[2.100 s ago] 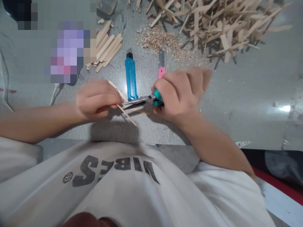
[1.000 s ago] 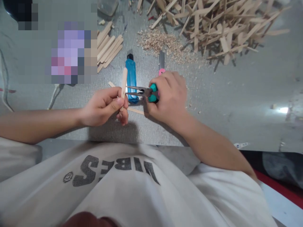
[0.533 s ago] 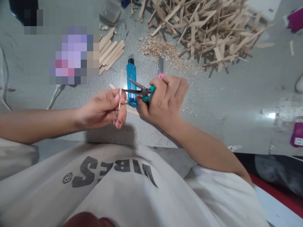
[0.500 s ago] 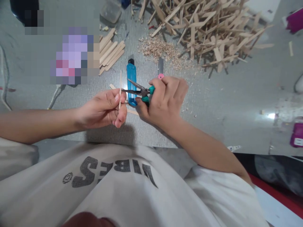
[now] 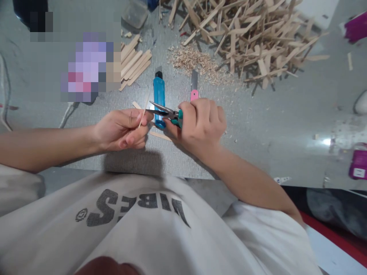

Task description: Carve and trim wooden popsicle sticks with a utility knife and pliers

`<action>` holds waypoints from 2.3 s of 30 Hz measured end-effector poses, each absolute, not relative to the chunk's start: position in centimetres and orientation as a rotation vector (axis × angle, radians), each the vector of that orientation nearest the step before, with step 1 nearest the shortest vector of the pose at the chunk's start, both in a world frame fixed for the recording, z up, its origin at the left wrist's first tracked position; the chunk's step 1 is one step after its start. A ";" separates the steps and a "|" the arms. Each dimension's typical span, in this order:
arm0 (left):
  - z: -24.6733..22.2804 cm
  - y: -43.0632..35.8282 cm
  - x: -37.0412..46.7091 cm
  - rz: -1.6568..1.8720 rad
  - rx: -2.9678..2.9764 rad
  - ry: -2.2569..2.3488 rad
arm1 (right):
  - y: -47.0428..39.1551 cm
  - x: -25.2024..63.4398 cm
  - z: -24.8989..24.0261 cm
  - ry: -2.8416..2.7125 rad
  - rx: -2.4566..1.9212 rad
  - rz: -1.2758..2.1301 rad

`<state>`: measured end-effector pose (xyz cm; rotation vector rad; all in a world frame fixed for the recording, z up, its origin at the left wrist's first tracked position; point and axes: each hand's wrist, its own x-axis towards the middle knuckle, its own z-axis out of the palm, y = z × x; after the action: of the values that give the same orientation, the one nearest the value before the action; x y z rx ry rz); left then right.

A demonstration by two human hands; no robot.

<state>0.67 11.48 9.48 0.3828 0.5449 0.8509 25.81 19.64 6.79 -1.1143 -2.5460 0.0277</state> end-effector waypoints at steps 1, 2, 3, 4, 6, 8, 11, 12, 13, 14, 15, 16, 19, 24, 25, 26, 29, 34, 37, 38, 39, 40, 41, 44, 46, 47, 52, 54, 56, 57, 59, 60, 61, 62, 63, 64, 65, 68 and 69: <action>9.5 11.6 0.6 0.846 0.371 0.536 | 19.8 25.8 6.7 -2.557 -1.126 0.020; 9.6 11.7 0.5 0.847 0.372 0.534 | 20.0 25.8 6.7 -2.563 -1.134 -0.008; 9.6 11.8 0.4 0.853 0.384 0.539 | 20.1 25.7 6.7 -2.565 -1.136 -0.056; 9.6 12.0 0.4 0.862 0.402 0.553 | 20.2 25.6 6.8 -2.557 -1.125 -0.118; 9.4 12.4 0.2 0.876 0.441 0.594 | 20.2 25.4 7.0 -2.545 -1.070 -0.228; 9.2 12.7 0.1 0.888 0.457 0.640 | 20.2 25.2 7.2 -2.536 -1.012 -0.289; 8.8 13.2 0.1 0.888 0.474 0.696 | 20.1 25.3 7.3 -2.536 -1.033 -0.271; 8.7 13.3 0.0 0.880 0.488 0.719 | 20.1 25.4 7.3 -2.538 -1.060 -0.249; 8.6 13.4 0.0 0.871 0.507 0.742 | 20.1 25.6 7.2 -2.544 -1.082 -0.222; 8.5 13.5 -0.1 0.861 0.527 0.765 | 20.2 25.7 7.1 -2.555 -1.098 -0.192; 8.5 13.5 -0.1 0.856 0.547 0.779 | 20.2 25.8 7.1 -2.561 -1.102 -0.172; 8.4 13.6 -0.2 0.852 0.564 0.783 | 20.3 26.0 7.0 -2.560 -1.094 -0.165; 8.5 13.6 -0.4 0.825 0.596 0.747 | 20.4 26.3 6.8 -2.548 -1.071 -0.219; 9.0 13.4 -0.4 0.741 0.549 0.676 | 19.9 26.4 7.1 -2.551 -0.957 -0.284; 9.1 13.3 -0.4 0.728 0.542 0.678 | 19.8 26.3 7.2 -2.556 -0.938 -0.279; 9.2 13.2 -0.3 0.718 0.539 0.688 | 19.6 26.3 7.4 -2.567 -0.934 -0.276; 9.4 12.9 0.0 0.718 0.528 0.732 | 19.3 26.1 7.7 -2.618 -1.002 -0.265; 9.2 12.3 0.5 0.735 0.513 0.704 | 19.2 26.1 7.7 -2.626 -1.010 -0.174; 9.1 12.1 0.8 0.764 0.513 0.711 | 19.0 26.0 8.0 -2.619 -0.999 -0.099; 9.0 12.1 0.9 0.777 0.516 0.715 | 18.9 26.0 8.1 -2.620 -1.002 -0.086; 9.0 12.0 0.9 0.794 0.522 0.717 | 18.9 25.9 8.2 -2.621 -1.009 -0.086; 9.0 11.9 1.0 0.808 0.529 0.718 | 18.8 25.8 8.3 -2.625 -1.018 -0.096; 9.0 11.9 1.1 0.820 0.537 0.718 | 18.7 25.7 8.3 -2.628 -1.025 -0.113; 9.1 11.7 1.2 0.836 0.553 0.729 | 18.7 25.5 8.3 -2.619 -1.010 -0.149; 9.1 11.6 1.3 0.844 0.561 0.746 | 18.8 25.4 8.1 -2.595 -0.979 -0.145; 9.1 11.6 1.4 0.849 0.563 0.751 | 18.8 25.4 7.9 -2.585 -0.970 -0.144; 9.4 11.4 1.6 0.896 0.567 0.778 | 18.9 25.3 7.3 -2.559 -1.009 -0.132; 9.7 11.4 1.5 0.902 0.595 0.793 | 18.9 25.3 7.3 -2.562 -1.034 -0.092; 10.1 11.5 1.4 0.894 0.627 0.814 | 19.0 25.2 7.4 -2.561 -1.065 -0.030; 10.3 11.5 1.4 0.885 0.640 0.827 | 19.0 25.1 7.6 -2.546 -1.076 0.006; 10.5 11.6 1.3 0.875 0.659 0.847 | 19.2 25.0 7.9 -2.490 -1.057 0.084; 10.5 11.7 1.3 0.878 0.666 0.850 | 19.3 25.0 8.0 -2.459 -1.023 0.118; 10.4 11.7 1.3 0.888 0.670 0.849 | 19.4 25.1 8.1 -2.430 -0.976 0.141; 10.3 11.7 1.4 0.905 0.670 0.847 | 19.5 25.2 8.2 -2.408 -0.926 0.150; 10.1 11.7 1.4 0.922 0.666 0.843 | 19.6 25.4 8.3 -2.379 -0.877 0.140; 10.0 11.7 1.4 0.936 0.661 0.832 | 19.7 25.6 8.3 -2.353 -0.840 0.118; 9.9 11.7 1.4 0.946 0.655 0.819 | 19.7 25.8 8.3 -2.336 -0.822 0.088; 9.8 11.7 1.3 0.929 0.654 0.757 | 19.7 26.6 8.1 -2.370 -0.892 -0.009; 9.9 11.7 1.2 0.917 0.663 0.735 | 19.6 26.8 8.0 -2.404 -0.933 -0.040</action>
<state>1.21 11.74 9.92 0.6630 0.7349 0.9173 26.81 19.62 7.96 -0.9326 -2.4042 -0.0401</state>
